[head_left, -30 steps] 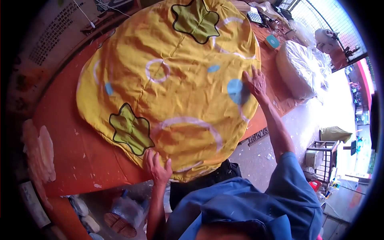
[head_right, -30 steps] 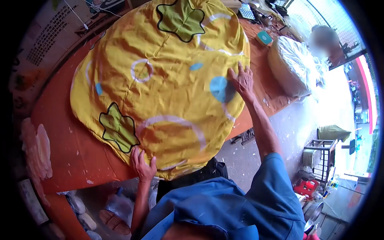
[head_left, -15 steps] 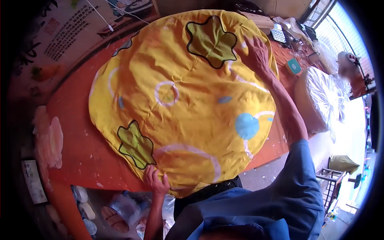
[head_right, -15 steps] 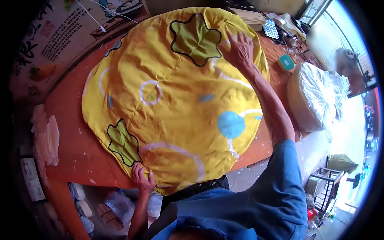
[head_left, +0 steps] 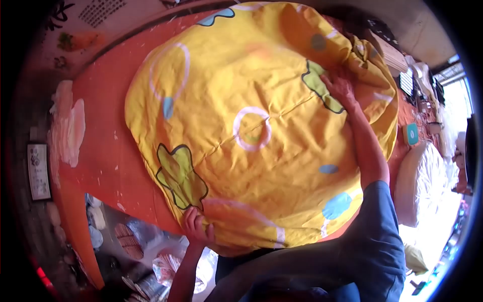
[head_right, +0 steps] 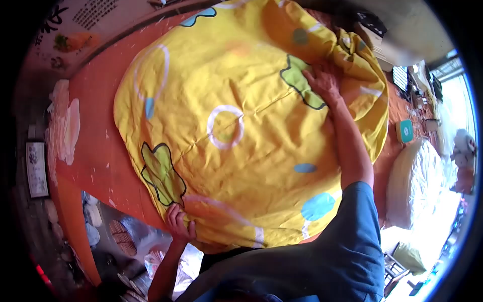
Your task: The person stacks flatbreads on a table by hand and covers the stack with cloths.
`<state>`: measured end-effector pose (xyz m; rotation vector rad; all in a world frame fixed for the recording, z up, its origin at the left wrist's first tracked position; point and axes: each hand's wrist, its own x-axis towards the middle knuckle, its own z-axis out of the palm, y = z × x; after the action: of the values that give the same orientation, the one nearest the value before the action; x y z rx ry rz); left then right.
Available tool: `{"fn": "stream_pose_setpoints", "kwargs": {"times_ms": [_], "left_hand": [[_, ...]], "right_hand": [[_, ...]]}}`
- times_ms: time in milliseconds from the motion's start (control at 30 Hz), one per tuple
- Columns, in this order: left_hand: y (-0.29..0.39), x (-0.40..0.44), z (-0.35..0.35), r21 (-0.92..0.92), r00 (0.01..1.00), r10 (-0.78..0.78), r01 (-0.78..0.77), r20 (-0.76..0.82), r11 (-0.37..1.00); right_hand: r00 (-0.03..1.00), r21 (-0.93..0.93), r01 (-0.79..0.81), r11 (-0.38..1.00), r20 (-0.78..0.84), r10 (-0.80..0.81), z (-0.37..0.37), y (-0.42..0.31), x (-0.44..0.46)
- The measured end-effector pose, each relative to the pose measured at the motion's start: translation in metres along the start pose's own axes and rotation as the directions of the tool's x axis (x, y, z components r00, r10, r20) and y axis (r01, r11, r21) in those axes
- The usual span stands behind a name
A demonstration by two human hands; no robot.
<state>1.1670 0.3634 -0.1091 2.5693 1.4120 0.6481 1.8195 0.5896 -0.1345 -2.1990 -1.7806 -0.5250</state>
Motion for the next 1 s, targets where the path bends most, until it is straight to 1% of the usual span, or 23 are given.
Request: {"fn": "stream_pose_setpoints", "kwargs": {"times_ms": [33,67,100,167,200,233,267,300,333,367,400,433,467,500,533,600,633,700,833,867,933,967,1000], "left_hand": [[-0.001,0.002,-0.001,-0.004,1.000,0.002,-0.002,0.006,1.000],[0.001,-0.001,-0.001,-0.003,1.000,-0.018,0.018,0.007,1.000],[0.005,-0.005,-0.002,0.011,1.000,-0.013,0.013,-0.005,1.000],[0.009,-0.013,-0.003,0.011,0.999,-0.030,0.030,-0.011,0.999],[0.014,-0.024,-0.006,0.018,0.999,-0.046,0.046,-0.008,0.999],[0.016,-0.031,-0.007,-0.002,0.998,-0.062,0.062,-0.016,0.998],[0.016,-0.038,-0.007,0.005,0.996,-0.086,0.086,-0.006,0.996],[0.017,-0.039,-0.009,0.022,0.995,-0.101,0.101,-0.010,0.995],[0.019,-0.036,-0.011,0.002,0.994,-0.104,0.104,-0.034,0.995],[0.026,-0.034,-0.009,-0.017,0.991,-0.133,0.133,-0.025,0.991],[0.028,-0.017,-0.001,-0.069,0.993,-0.111,0.108,-0.042,0.992],[0.024,-0.011,0.004,-0.095,0.995,-0.093,0.088,-0.044,0.992],[0.037,-0.040,-0.002,-0.083,0.983,-0.176,0.172,-0.043,0.982],[0.032,-0.044,-0.002,-0.122,0.983,-0.176,0.170,-0.044,0.978],[0.037,-0.036,-0.006,-0.121,0.986,-0.167,0.166,0.000,0.979],[0.044,-0.019,0.000,-0.133,0.988,-0.153,0.149,-0.020,0.980],[0.042,-0.016,0.002,-0.138,0.990,-0.136,0.130,-0.040,0.982],[0.041,-0.018,0.004,-0.144,0.990,-0.115,0.103,-0.077,0.984],[0.053,-0.006,0.022,-0.160,0.989,-0.098,0.080,-0.112,0.984],[0.050,-0.008,0.027,-0.173,0.987,-0.082,0.057,-0.136,0.983],[0.040,-0.011,0.023,-0.202,0.984,-0.054,0.018,-0.171,0.979],[0.039,-0.007,0.020,-0.220,0.983,-0.042,0.002,-0.181,0.976],[0.040,-0.006,0.026,-0.243,0.981,-0.046,-0.001,-0.188,0.970]], "right_hand": [[1.000,0.048,0.000,0.999,-0.003,0.000,-0.006,0.004,0.002],[0.997,0.109,0.010,0.994,0.073,-0.018,-0.013,-0.003,0.007],[0.995,0.097,0.029,0.995,0.093,-0.038,-0.010,-0.003,0.006],[0.969,0.198,-0.091,0.976,0.245,0.041,-0.030,-0.011,0.004],[0.947,0.246,-0.125,0.961,0.318,0.041,-0.023,-0.008,0.003],[0.959,0.216,-0.062,0.974,0.285,-0.003,-0.013,0.001,-0.002],[0.918,0.212,-0.144,0.967,0.394,0.050,-0.031,-0.006,0.000],[0.901,0.279,-0.212,0.937,0.427,0.077,-0.046,-0.011,0.003],[0.881,0.298,-0.287,0.910,0.455,0.129,-0.043,0.005,0.002],[0.896,0.304,-0.230,0.925,0.437,0.080,-0.059,0.017,0.000],[0.898,0.454,-0.293,0.841,0.432,0.080,-0.069,0.056,-0.012],[0.933,0.339,-0.295,0.894,0.302,0.193,-0.114,0.043,-0.036],[0.935,0.364,-0.252,0.897,0.330,0.129,-0.111,0.037,-0.042],[0.912,0.287,0.396,0.872,-0.010,-0.411,-0.161,0.004,-0.079],[0.925,0.290,0.340,0.895,0.067,-0.373,-0.140,0.072,-0.109],[0.931,0.269,0.228,0.936,0.220,-0.290,-0.097,0.206,-0.168],[0.931,0.177,0.108,0.978,0.327,-0.162,-0.111,0.206,-0.185],[0.915,-0.021,-0.050,0.999,0.401,0.054,-0.146,0.191,-0.213],[0.896,-0.241,-0.139,0.960,0.382,0.226,-0.189,0.187,-0.237],[0.903,-0.271,-0.140,0.952,0.360,0.235,-0.198,0.177,-0.237],[0.934,-0.295,-0.079,0.952,0.311,0.174,-0.203,0.159,-0.235],[0.966,-0.280,0.080,0.957,0.258,-0.005,-0.188,0.161,-0.222],[0.967,-0.275,0.245,0.930,0.142,-0.213,-0.167,0.159,-0.210]]}}
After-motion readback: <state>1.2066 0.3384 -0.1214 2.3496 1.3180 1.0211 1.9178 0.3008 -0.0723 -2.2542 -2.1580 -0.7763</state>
